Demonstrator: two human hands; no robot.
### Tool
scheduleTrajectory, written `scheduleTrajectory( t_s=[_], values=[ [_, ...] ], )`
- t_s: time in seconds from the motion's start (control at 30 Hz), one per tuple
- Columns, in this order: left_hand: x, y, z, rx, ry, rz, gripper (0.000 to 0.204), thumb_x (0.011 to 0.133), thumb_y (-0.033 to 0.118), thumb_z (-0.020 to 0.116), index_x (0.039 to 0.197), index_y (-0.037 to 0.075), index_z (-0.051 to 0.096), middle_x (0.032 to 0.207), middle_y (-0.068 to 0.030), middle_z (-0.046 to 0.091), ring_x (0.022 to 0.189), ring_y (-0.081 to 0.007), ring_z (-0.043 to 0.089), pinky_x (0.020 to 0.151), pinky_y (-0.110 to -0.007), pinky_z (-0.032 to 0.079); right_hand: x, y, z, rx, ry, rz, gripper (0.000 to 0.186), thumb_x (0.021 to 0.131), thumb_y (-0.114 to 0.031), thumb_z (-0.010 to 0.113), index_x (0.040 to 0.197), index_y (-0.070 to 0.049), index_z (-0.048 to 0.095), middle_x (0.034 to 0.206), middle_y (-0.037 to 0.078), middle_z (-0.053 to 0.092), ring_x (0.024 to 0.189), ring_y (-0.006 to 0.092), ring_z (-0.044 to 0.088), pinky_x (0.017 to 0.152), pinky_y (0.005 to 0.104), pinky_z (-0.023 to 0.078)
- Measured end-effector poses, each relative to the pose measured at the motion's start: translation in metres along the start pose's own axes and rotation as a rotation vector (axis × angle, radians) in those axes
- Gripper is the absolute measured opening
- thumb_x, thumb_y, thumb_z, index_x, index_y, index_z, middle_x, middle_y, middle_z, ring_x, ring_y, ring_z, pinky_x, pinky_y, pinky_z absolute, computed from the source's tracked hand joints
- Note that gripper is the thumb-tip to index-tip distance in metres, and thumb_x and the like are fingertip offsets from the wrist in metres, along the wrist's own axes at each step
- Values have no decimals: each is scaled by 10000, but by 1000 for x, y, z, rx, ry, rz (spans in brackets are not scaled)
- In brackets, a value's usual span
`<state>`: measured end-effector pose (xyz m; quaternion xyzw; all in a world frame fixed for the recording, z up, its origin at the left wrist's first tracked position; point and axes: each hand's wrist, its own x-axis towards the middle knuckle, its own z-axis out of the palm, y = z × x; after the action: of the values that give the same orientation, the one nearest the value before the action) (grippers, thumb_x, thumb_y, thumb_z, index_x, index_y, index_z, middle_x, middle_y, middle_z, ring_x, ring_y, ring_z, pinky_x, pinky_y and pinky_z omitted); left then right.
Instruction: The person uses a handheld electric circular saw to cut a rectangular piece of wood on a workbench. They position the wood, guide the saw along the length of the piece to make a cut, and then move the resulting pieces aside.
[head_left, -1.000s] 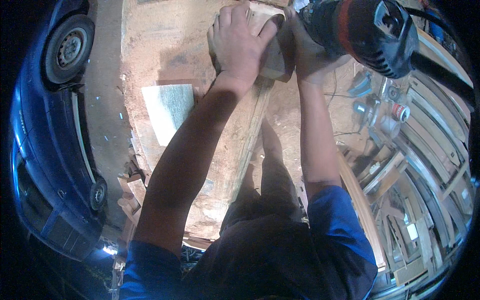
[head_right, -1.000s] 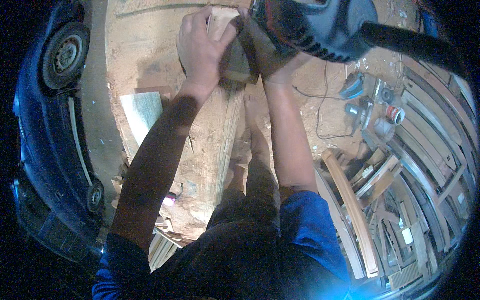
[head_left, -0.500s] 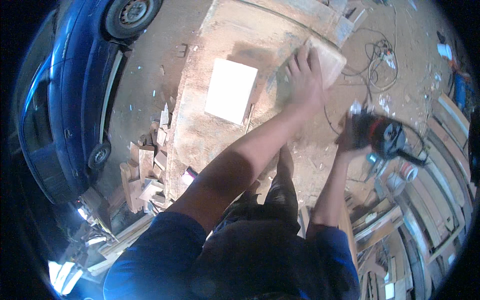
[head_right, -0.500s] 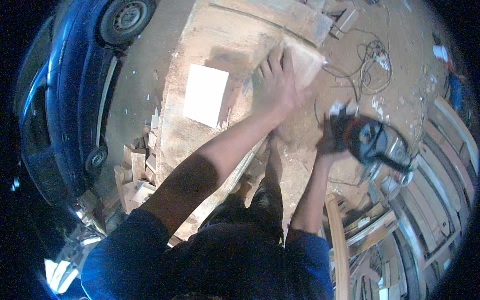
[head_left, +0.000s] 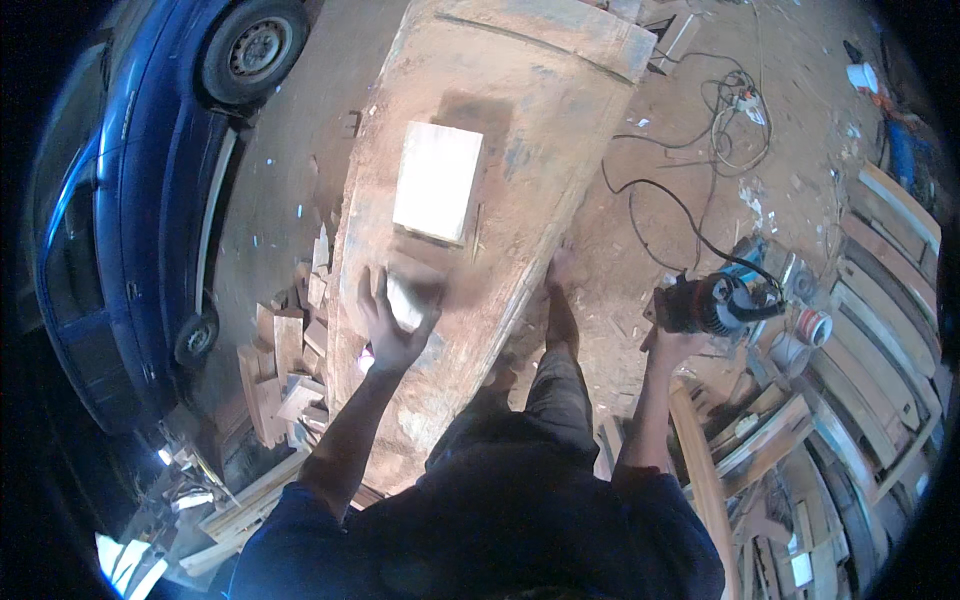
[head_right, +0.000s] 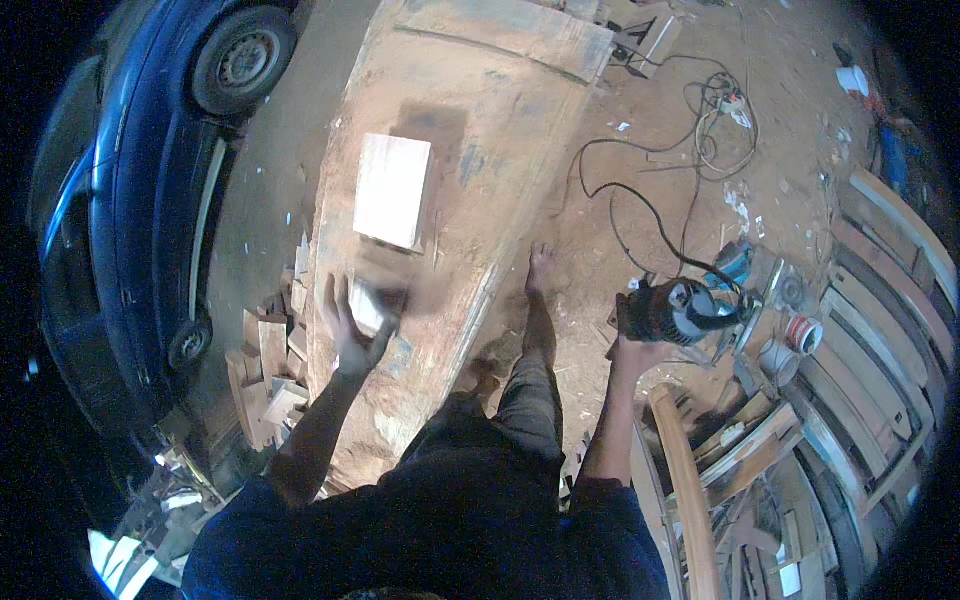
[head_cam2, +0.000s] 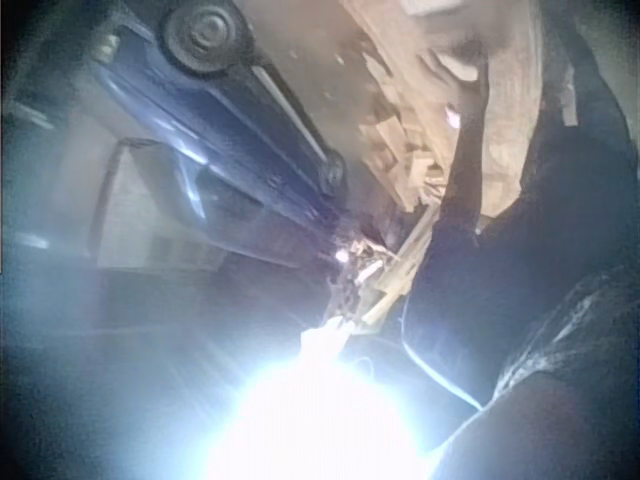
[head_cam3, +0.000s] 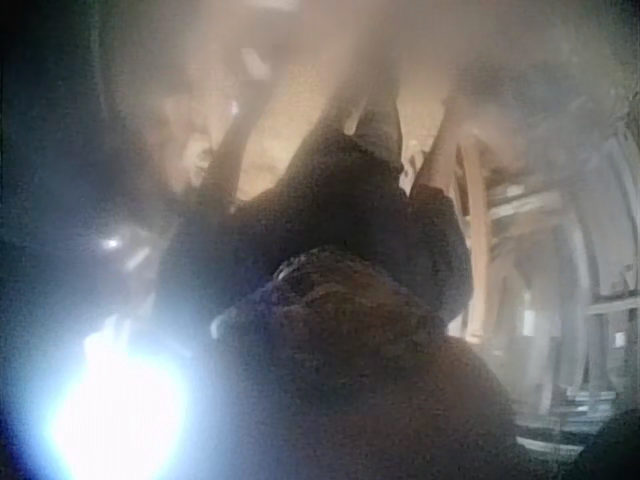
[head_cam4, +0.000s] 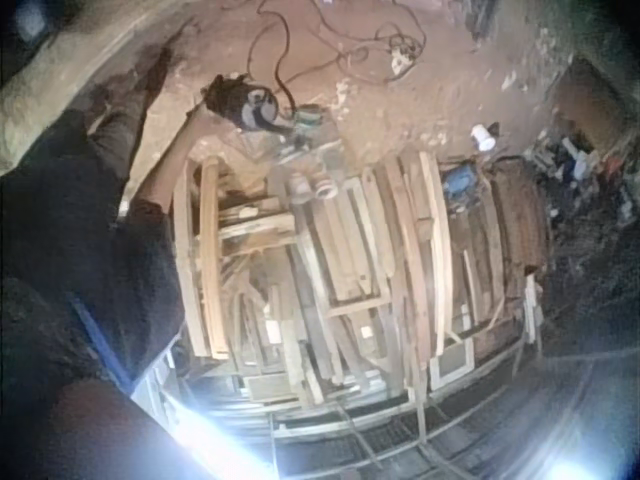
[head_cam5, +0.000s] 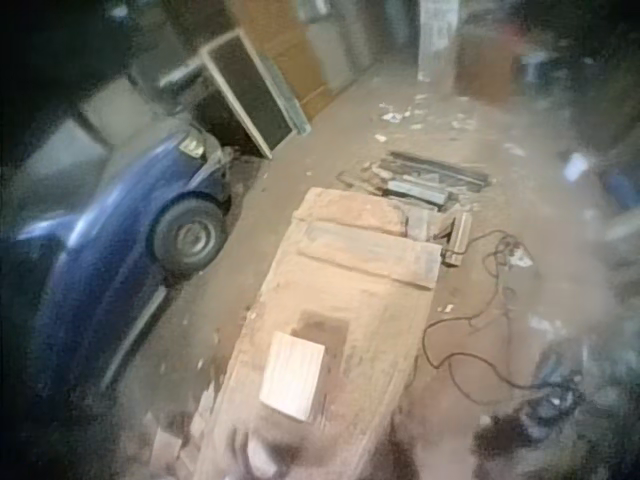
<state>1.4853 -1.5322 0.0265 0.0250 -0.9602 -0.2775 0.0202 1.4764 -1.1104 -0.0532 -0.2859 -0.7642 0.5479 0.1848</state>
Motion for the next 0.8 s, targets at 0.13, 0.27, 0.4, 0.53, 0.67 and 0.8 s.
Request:
scheduleTrajectory(
  t_s=[0.13, 0.27, 0.4, 0.53, 0.67, 0.8],
  values=[
    [90, 20, 41, 110, 77, -50, 1111, 727, 445, 925, 1562, 21, 326, 1541, -365, 263, 1460, -518, 267, 1155, -625, 315, 6, 13, 11, 211, -97, 148, 687, 708, 80, 873, 1319, 63, 559, 1234, 147, 676, 1051, 240, 682, 958, 457, 595],
    [153, 53, 47, 164, -125, -244, 1040, 770, 441, 882, 1555, 39, 331, 1513, -317, 348, 1402, -493, 345, 1131, -604, 345, 4, 18, 15, -10, -127, -5, 811, 707, 56, 881, 1405, 13, 469, 1304, 141, 633, 1128, 267, 653, 1002, 480, 576],
    [162, 92, 19, 1, -65, -152, 861, 874, 334, 799, 1530, -3, 354, 1410, -290, 513, 1296, -461, 507, 1097, -525, 420, 5, 14, 22, 361, -116, 179, 858, 703, 74, 880, 1434, -1, 437, 1307, 133, 625, 1141, 258, 654, 996, 456, 583],
    [179, 116, 46, -583, -292, -212, 650, 976, 233, 677, 1507, -24, 405, 1309, -281, 619, 1166, -414, 635, 1048, -464, 484, 16, 4, 30, 552, 22, 321, 837, 692, 91, 888, 1410, 0, 469, 1311, 136, 621, 1142, 241, 657, 1003, 440, 581],
    [224, 112, 126, -525, -359, -127, 569, 1033, 213, 581, 1521, -19, 403, 1329, -296, 598, 1183, -412, 619, 1058, -465, 471, 24, -10, 43, 347, 57, 145, 839, 658, -3, 946, 1363, 26, 491, 1301, 152, 615, 1170, 269, 643, 1000, 439, 571],
    [234, 122, 178, -117, -179, 101, 603, 1030, 304, 583, 1540, 29, 415, 1465, -289, 464, 1341, -444, 457, 1126, -514, 372, 22, -20, 53, 397, -13, 325, 777, 738, -124, 920, 1384, 20, 511, 1366, 133, 604, 1241, 249, 613, 1100, 421, 475]
  ],
)
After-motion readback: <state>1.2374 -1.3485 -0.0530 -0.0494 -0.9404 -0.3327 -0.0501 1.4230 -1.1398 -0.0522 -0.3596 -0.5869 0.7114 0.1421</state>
